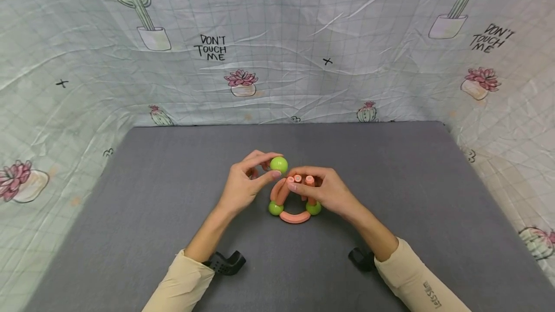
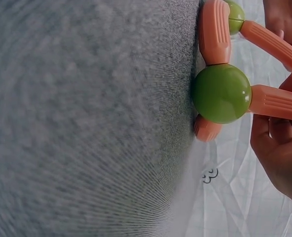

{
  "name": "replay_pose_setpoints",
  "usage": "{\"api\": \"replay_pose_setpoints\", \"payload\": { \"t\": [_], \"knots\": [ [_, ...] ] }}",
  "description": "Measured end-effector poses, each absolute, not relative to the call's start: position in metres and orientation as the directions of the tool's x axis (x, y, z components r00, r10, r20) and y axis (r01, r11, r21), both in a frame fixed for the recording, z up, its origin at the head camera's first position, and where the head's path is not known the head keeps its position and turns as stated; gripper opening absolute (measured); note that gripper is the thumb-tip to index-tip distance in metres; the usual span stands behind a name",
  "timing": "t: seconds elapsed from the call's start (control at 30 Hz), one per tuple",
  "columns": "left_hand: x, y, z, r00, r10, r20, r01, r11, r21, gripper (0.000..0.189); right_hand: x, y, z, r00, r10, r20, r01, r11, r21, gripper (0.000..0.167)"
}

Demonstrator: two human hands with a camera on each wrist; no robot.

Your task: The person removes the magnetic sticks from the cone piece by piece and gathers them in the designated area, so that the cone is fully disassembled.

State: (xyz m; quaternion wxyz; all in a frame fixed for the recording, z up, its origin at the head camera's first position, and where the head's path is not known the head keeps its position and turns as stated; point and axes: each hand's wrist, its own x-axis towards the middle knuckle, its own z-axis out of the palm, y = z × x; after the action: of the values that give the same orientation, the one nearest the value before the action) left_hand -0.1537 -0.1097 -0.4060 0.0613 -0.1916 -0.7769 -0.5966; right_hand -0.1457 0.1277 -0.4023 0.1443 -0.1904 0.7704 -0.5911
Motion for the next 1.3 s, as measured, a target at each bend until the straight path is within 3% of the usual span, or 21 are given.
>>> {"api": "replay_pose_setpoints", "payload": {
  "t": [0.8, 1.3],
  "knots": [
    [-0.167, -0.155, -0.425, -0.977, 0.073, 0.198, 0.211, 0.284, 0.935, 0.038, -0.139, 0.124, -0.404, -0.885, -0.464, -0.033, -0.087, 0.234, -0.968, 0.03],
    [-0.188, -0.196, -0.443, -0.999, 0.013, 0.042, 0.044, 0.33, 0.943, 0.047, -0.142, 0.129, -0.401, -0.891, -0.454, -0.019, -0.107, 0.25, -0.962, 0.033]
  ]
}}
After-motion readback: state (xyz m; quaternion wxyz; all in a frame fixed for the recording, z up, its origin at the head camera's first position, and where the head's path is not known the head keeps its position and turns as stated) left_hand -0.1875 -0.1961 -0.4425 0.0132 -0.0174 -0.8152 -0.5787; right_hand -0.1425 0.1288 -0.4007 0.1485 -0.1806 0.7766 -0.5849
